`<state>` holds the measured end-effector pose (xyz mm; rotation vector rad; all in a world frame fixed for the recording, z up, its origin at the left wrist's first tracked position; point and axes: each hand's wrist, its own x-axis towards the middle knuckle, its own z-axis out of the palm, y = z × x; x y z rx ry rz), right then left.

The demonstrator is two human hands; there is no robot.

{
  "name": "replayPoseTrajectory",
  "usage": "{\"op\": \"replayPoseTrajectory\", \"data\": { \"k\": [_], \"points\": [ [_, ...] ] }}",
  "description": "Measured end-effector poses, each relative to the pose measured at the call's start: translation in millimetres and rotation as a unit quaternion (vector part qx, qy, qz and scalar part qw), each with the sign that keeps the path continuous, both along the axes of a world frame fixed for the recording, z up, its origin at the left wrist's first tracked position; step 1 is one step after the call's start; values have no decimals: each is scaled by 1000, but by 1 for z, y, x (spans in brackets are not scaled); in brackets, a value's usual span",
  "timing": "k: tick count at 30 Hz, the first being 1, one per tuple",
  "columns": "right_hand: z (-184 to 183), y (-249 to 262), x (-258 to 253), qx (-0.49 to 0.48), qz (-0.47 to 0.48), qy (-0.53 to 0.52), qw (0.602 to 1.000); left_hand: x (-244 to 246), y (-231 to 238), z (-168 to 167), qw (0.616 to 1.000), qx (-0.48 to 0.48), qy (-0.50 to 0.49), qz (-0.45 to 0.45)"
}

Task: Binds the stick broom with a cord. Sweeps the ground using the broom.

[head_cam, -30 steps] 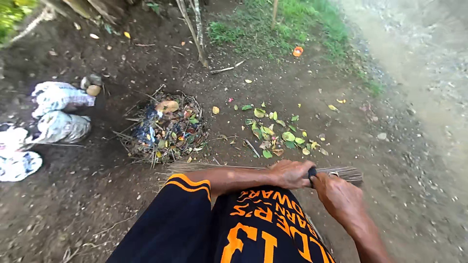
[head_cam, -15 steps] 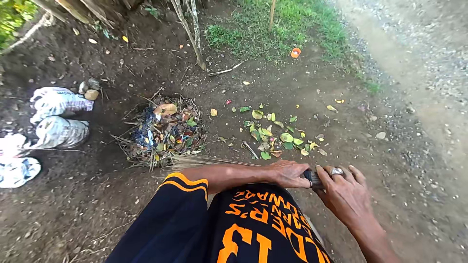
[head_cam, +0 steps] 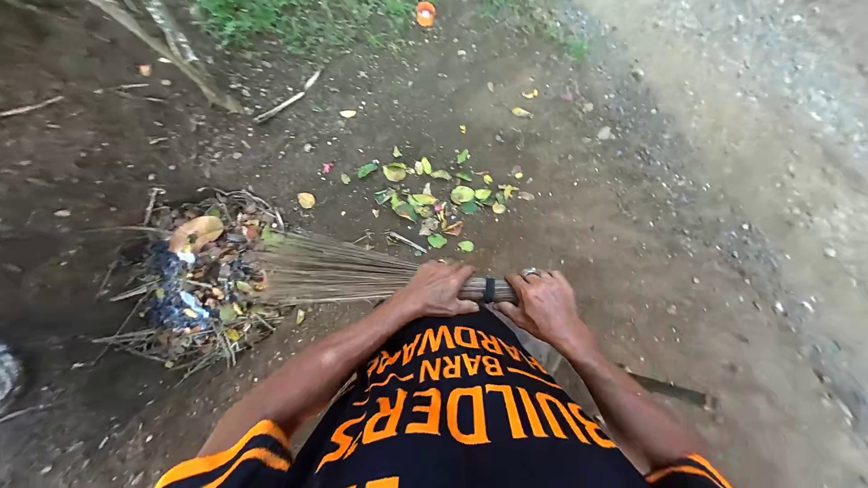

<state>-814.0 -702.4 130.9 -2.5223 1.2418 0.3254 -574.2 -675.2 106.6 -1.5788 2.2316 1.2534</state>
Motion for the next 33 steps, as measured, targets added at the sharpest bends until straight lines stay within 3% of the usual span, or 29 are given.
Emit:
{"op": "replayPoseTrajectory", "data": {
  "k": [3, 6, 8, 10, 12, 15, 18, 20, 21, 23, 24, 25, 26, 28, 33],
  "points": [
    [0, -6, -8, 145, -64, 82, 984, -3, -10, -37, 997, -21, -48, -52],
    [5, -41, -15, 311, -108, 95, 940, -23, -21, -44, 994, -9, -49, -99],
    [-6, -68, -9, 372, -161, -32, 914, -44, -27, -37, 991, -5, -39, -131],
    [-36, -90, 15, 446, -230, -175, 847, -67, -31, -34, 984, -45, -15, -173],
    [-68, -103, 43, 509, -280, -245, 776, -90, -38, -29, 972, -96, 12, -215],
    [-83, -111, 72, 518, -328, -330, 718, -78, -38, -27, 952, -204, 69, -219],
    [-79, -119, 57, 455, -378, -383, 710, -30, -28, -41, 938, -283, 199, -37],
    [-78, -126, 50, 406, -399, -408, 713, -2, -34, -57, 924, -182, 277, 191],
    [-77, -128, 53, 389, -406, -415, 715, 1, -44, -63, 889, -66, 324, 315],
    [-75, -131, 68, 358, -405, -416, 731, -12, -72, -77, 731, 124, 445, 502],
    [-74, -135, 76, 339, -397, -412, 747, -22, -85, -81, 650, 165, 494, 554],
    [-73, -141, 82, 313, -393, -407, 763, -28, -95, -84, 606, 175, 517, 579],
    [-74, -151, 85, 286, -395, -399, 776, -30, -104, -85, 592, 168, 525, 588],
    [-85, -177, 76, 240, -432, -385, 779, -27, -109, -91, 597, 133, 508, 606],
    [-137, -270, 15, 235, -546, -421, 685, -44, -124, -118, 538, 91, 489, 680]
  ]
}}
